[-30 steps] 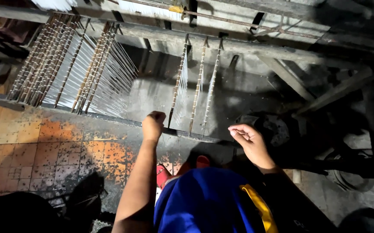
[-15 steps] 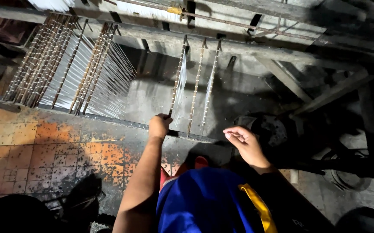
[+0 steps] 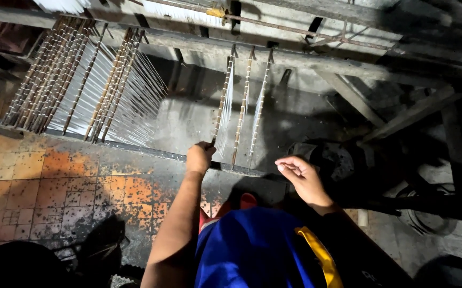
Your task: Dipping a rack of candle wicks into a vat of molten wax and hanging them on a frame to dry.
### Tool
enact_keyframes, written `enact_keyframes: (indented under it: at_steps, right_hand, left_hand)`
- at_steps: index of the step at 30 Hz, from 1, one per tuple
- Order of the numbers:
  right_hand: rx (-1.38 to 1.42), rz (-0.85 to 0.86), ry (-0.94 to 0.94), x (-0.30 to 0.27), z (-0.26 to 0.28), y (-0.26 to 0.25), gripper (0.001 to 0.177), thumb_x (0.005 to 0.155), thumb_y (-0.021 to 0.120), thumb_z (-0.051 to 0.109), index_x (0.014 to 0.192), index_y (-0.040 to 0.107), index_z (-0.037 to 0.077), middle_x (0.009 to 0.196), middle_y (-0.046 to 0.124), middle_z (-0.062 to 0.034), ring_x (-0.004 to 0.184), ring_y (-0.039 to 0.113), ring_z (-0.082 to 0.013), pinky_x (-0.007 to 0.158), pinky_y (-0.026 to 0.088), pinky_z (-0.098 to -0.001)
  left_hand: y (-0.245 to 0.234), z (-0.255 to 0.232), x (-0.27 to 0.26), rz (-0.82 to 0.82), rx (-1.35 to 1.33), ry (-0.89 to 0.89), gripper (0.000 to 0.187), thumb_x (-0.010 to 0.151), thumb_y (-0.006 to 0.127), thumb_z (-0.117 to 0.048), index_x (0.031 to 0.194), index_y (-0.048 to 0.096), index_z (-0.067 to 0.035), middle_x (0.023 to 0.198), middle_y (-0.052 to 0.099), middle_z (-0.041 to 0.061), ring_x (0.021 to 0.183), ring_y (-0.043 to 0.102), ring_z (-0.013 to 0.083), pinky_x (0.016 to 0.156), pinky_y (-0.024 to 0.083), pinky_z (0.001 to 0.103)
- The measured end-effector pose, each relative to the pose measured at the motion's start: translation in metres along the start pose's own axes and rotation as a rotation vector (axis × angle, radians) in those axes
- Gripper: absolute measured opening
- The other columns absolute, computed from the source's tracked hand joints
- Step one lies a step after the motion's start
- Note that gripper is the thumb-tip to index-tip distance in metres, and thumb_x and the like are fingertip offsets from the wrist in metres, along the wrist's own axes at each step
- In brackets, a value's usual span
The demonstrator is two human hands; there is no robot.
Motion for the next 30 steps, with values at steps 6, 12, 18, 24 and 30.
enact_keyframes:
  at_steps: [6, 12, 18, 24, 30]
  right_hand:
    - [0.002, -0.004, -0.003, -0.003, 0.005, 0.001, 0.019, 0.095, 0.074, 0.012, 0.111, 0.076, 0.002, 0.104, 0.078, -0.0161, 0.099, 0.071, -0.0205, 0.094, 0.057, -0.0401]
    - [-0.009, 0.006, -0.013, -0.001, 0.004, -0.001, 0.018, 0.096, 0.073, 0.012, 0.110, 0.077, 0.002, 0.103, 0.078, -0.0170, 0.099, 0.072, -0.0220, 0.093, 0.057, -0.0402]
    - [-0.032, 0.012, -0.011, 0.000, -0.001, -0.002, 0.019, 0.096, 0.073, 0.013, 0.112, 0.077, 0.003, 0.105, 0.078, -0.0169, 0.102, 0.072, -0.0221, 0.092, 0.057, -0.0396]
    - [-0.032, 0.013, -0.008, 0.002, -0.007, -0.001, 0.019, 0.096, 0.073, 0.012, 0.112, 0.078, 0.002, 0.105, 0.078, -0.0188, 0.103, 0.072, -0.0227, 0.093, 0.057, -0.0400]
    - [-0.037, 0.009, 0.000, -0.001, 0.003, 0.001, 0.019, 0.095, 0.074, 0.010, 0.111, 0.077, 0.000, 0.109, 0.077, -0.0206, 0.106, 0.073, -0.0279, 0.095, 0.056, -0.0430]
  left_hand:
    - [-0.002, -0.001, -0.002, 0.000, 0.015, -0.005, 0.032, 0.094, 0.076, -0.028, 0.121, 0.077, -0.012, 0.105, 0.078, 0.016, 0.104, 0.075, 0.0358, 0.088, 0.062, 0.047]
    - [-0.010, -0.013, -0.011, 0.014, -0.055, -0.020, 0.031, 0.091, 0.079, -0.028, 0.118, 0.078, -0.012, 0.093, 0.079, 0.015, 0.084, 0.078, 0.0306, 0.073, 0.064, 0.041]
    - [-0.012, -0.016, -0.013, 0.020, -0.096, -0.028, 0.031, 0.090, 0.079, -0.027, 0.117, 0.078, -0.011, 0.086, 0.078, 0.017, 0.072, 0.078, 0.0290, 0.067, 0.065, 0.038]
    - [-0.010, -0.017, -0.013, 0.008, -0.075, -0.003, 0.030, 0.090, 0.080, -0.029, 0.114, 0.079, -0.012, 0.085, 0.078, 0.015, 0.083, 0.078, 0.0320, 0.073, 0.065, 0.043]
    - [-0.007, -0.006, 0.003, 0.007, -0.046, 0.016, 0.031, 0.090, 0.079, -0.027, 0.115, 0.079, -0.010, 0.090, 0.079, 0.017, 0.086, 0.078, 0.0328, 0.076, 0.064, 0.044]
Point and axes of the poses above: each hand's wrist, its own x-axis towards the middle knuckle, its own y-axis out of the palm, z = x × y, the point moved 10 cm from there along x, towards the middle knuckle
